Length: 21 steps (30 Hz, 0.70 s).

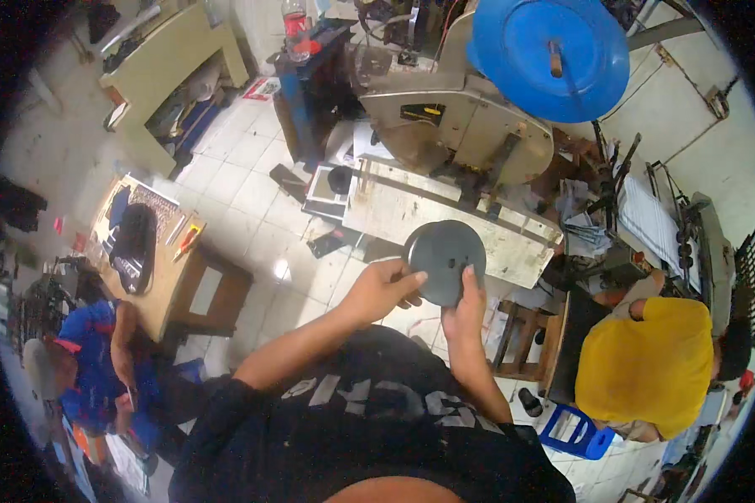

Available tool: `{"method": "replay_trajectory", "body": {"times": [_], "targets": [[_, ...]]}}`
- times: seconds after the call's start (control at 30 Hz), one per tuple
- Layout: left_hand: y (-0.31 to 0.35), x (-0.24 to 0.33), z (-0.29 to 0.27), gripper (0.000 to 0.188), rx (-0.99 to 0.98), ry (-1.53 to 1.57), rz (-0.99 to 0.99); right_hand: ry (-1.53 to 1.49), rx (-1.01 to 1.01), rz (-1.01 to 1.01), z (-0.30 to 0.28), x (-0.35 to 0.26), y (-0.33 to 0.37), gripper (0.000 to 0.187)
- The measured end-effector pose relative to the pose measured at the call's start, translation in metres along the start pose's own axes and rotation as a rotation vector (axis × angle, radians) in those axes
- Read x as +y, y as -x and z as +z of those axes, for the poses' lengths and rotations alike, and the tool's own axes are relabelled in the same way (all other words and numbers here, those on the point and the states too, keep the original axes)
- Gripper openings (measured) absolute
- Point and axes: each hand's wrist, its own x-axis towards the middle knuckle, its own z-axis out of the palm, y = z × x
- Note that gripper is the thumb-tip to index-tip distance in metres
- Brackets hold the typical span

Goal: The person cuts wire on a spool using pliers, mounts the wire spool onto a binding machine, and secures it in place using a metal rod.

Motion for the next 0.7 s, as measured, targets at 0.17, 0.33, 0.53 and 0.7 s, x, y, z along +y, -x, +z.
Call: {"method": "replay_trajectory", "body": {"times": [0.17, 0.33, 0.53, 0.7], "targets": [[-0.001, 0.0, -0.024, 0.023, -0.174, -0.043, 0.059, 0.027, -0.05, -0.1, 0.014, -0.012, 0.005, 0.043], [0.003, 0.023, -0.039, 0.023, -0.236, -0.392, 0.17, 0.028, -0.121, -0.184, 0.016, -0.019, 0.006, 0.047], [-0.019, 0.011, -0.06, 0.022, -0.232, 0.231, 0.237, 0.045, -0.162, -0.255, 0.015, -0.042, -0.003, 0.064], [-0.037, 0.009, -0.051, 0.022, -0.235, 0.247, 0.27, 0.33, -0.204, -0.517, 0.016, -0.08, -0.007, 0.082]]}}
